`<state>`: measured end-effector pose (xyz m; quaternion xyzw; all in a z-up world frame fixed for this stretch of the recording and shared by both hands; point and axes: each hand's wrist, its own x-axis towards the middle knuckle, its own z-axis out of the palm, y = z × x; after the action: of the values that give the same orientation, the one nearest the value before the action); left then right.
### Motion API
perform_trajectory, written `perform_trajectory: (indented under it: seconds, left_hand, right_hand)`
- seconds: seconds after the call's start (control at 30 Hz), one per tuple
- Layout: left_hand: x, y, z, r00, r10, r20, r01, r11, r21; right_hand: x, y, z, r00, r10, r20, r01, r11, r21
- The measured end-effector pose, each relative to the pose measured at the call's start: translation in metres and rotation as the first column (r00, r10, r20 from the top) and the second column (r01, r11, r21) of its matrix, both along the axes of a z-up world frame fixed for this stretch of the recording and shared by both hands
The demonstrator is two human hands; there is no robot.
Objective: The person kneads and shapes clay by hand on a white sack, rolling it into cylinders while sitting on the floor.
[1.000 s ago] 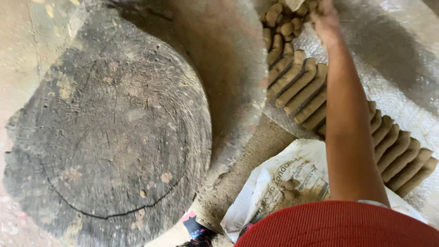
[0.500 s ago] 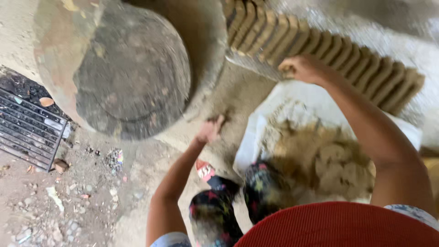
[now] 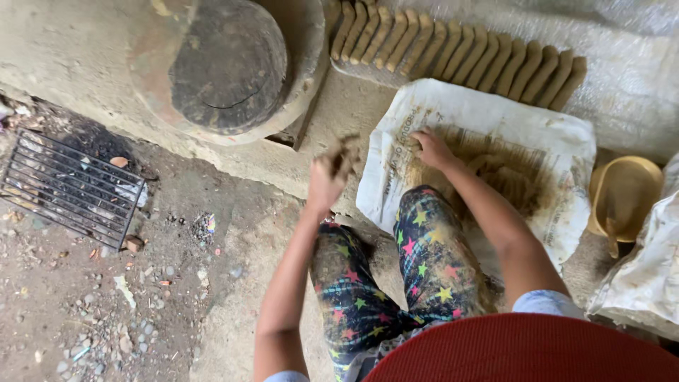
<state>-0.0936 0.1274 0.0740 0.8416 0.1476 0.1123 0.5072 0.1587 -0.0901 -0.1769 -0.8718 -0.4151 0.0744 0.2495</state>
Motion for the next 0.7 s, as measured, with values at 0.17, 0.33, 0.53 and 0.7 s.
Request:
perform_trajectory:
  seconds: [0.17, 0.33, 0.53, 0.7]
  left_hand:
    - [-0.127, -0.049, 0.011, 0.984, 0.080, 0.158, -0.050, 0.981, -0.185]
    - [-0.256, -0.072, -0.033, 0.886, 0.440, 0.149, -0.294, 0.779, -0.554]
    - [-0.331, -0.095, -0.062, 0.800, 0.556, 0.223, -0.336, 0.725, -0.602]
    - [-0.297, -0.099, -0.049, 0.849, 0.325, 0.417, -0.019, 0.807, -0.591]
  right_hand:
    - [-0.018, 0.001, 0.025, 0.952, -0.159, -0.261, 0.197, 0.972, 0.126]
    - [-0.059, -0.008, 0.024, 0.984, 0.174, 0.032, -0.175, 0.983, 0.058]
    - [-0.060, -0.018, 0.032, 0.925, 0.372, 0.077, -0.377, 0.923, 0.075]
    - [-0.059, -0.050, 0.072, 0.989, 0.032, 0.143, -0.055, 0.984, 0.167]
